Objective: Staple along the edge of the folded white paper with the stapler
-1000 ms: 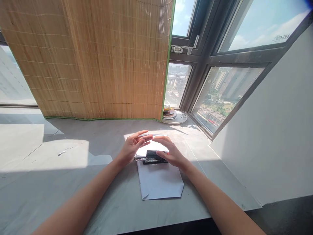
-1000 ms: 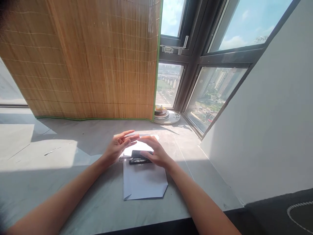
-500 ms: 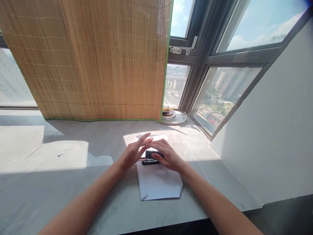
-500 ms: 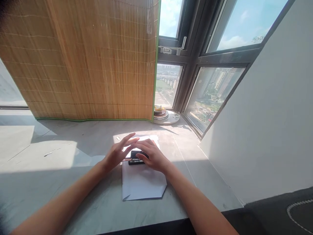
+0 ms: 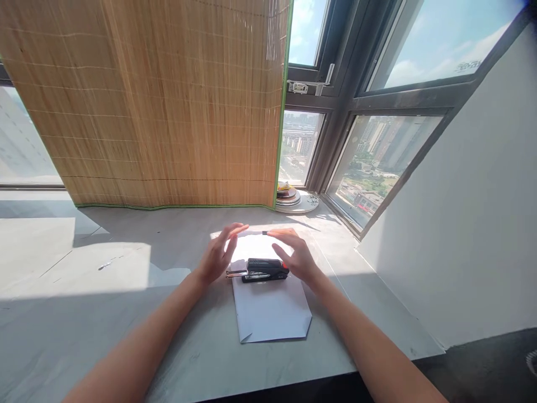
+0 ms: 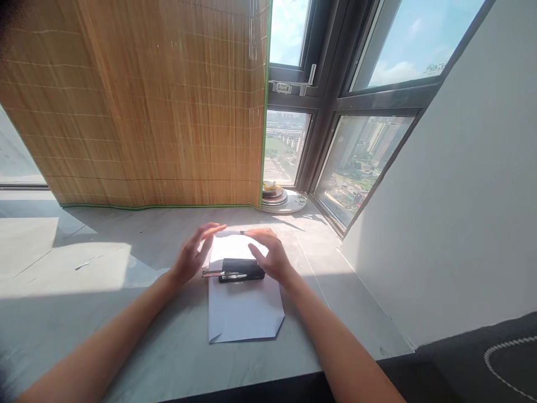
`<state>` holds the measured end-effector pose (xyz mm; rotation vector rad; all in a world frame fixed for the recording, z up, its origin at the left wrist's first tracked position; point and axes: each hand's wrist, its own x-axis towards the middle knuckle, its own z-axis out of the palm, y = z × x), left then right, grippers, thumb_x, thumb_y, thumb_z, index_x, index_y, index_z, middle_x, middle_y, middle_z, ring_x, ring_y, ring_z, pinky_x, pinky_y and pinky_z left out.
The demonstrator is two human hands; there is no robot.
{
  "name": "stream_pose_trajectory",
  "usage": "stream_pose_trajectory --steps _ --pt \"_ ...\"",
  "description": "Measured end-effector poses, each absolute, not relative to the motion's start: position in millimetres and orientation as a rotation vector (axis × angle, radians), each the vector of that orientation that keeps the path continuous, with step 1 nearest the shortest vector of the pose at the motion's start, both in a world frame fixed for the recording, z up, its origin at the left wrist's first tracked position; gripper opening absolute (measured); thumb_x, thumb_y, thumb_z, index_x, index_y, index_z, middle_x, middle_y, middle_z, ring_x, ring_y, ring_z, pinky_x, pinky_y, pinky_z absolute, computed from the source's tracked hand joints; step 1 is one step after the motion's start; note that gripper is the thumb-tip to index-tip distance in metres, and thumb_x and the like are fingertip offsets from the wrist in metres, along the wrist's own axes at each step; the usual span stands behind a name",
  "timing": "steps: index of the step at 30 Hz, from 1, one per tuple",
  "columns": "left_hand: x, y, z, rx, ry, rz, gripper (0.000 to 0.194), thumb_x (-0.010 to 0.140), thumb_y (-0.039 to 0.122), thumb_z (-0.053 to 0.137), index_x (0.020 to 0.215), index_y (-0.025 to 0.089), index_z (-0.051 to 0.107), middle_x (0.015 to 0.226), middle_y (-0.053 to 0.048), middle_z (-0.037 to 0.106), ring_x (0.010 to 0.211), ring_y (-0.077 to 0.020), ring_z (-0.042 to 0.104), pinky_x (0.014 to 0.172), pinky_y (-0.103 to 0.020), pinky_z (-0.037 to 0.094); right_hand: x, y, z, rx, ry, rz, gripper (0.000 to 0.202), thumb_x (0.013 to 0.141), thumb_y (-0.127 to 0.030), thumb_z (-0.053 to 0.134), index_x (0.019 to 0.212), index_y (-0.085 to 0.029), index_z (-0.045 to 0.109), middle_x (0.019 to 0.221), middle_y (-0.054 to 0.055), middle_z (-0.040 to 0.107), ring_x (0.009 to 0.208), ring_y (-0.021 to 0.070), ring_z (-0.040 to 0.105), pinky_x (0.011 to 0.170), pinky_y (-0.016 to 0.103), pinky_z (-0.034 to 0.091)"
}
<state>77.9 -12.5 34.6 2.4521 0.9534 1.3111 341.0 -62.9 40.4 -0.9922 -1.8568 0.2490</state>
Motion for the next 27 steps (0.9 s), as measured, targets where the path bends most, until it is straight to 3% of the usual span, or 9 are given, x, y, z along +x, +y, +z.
stream_pose_trajectory --steps 3,6,11,15,19,22,27 --pt "56 11 25 2.431 1.314 1.291 0.036 0.093 0.007 0.045 0.114 0.022 0.07 0.136 -0.008 0.068 0.126 -0.0253 0.066 0.107 -0.041 0.055 371 -45 27 -1.353 -1.548 0.107 0.024 0.091 -0.024 0.059 0.106 -0.02 0.077 0.108 0.008 0.079 0.101 0.0277 0.068 0.097 0.045 0.05" --pt "39 29 12 2.39 1.544 1.13 0.042 0.085 0.001 0.046 0.113 0.021 0.072 0.135 -0.009 0.069 0.124 -0.0269 0.066 0.106 -0.04 0.053 405 -34 13 -1.647 -1.315 0.037 0.018 0.085 -0.024 0.06 0.089 -0.019 0.076 0.092 0.008 0.079 0.081 0.026 0.067 0.088 0.041 0.05" --pt "32 33 8 2.329 1.756 0.765 0.037 0.088 0.007 0.046 0.106 0.019 0.076 0.11 -0.01 0.079 0.099 -0.0287 0.073 0.086 -0.037 0.055 435 -30 4 -1.886 -1.155 0.102 0.012 0.08 -0.02 0.063 0.08 -0.02 0.076 0.087 0.008 0.079 0.082 0.0257 0.069 0.083 0.035 0.047" --pt "33 29 15 2.309 1.775 0.753 0.026 0.093 0.018 0.049 0.096 0.021 0.075 0.1 -0.009 0.079 0.091 -0.027 0.072 0.08 -0.034 0.052 436 -26 1 -1.935 -1.168 0.18 0.012 0.079 -0.019 0.065 0.077 -0.02 0.076 0.086 0.008 0.078 0.086 0.0256 0.069 0.082 0.034 0.046" --pt "41 23 15 2.197 1.697 0.994 0.022 0.095 0.025 0.051 0.108 0.021 0.069 0.093 -0.007 0.077 0.085 -0.0227 0.071 0.077 -0.031 0.052 433 -22 1 -1.918 -1.21 0.1 0.014 0.076 -0.018 0.065 0.078 -0.019 0.078 0.077 0.007 0.071 0.085 0.0272 0.064 0.084 0.038 0.048" --pt "53 16 15 2.05 1.469 1.205 0.033 0.096 0.027 0.051 0.124 0.022 0.065 0.087 -0.003 0.074 0.077 -0.0186 0.07 0.071 -0.029 0.053 420 -26 8 -1.781 -1.268 0.025 0.02 0.082 -0.025 0.065 0.094 -0.018 0.08 0.083 0.007 0.069 0.089 0.0266 0.061 0.087 0.039 0.049" --pt "65 6 21 1.901 1.295 1.219 0.032 0.097 0.044 0.057 0.112 0.02 0.073 0.094 -0.007 0.077 0.082 -0.0205 0.073 0.073 -0.031 0.057 377 -49 27 -1.145 -1.688 0.351 0.034 0.101 -0.045 0.056 0.101 -0.02 0.078 0.093 0.008 0.071 0.085 0.022 0.061 0.078 0.035 0.05"
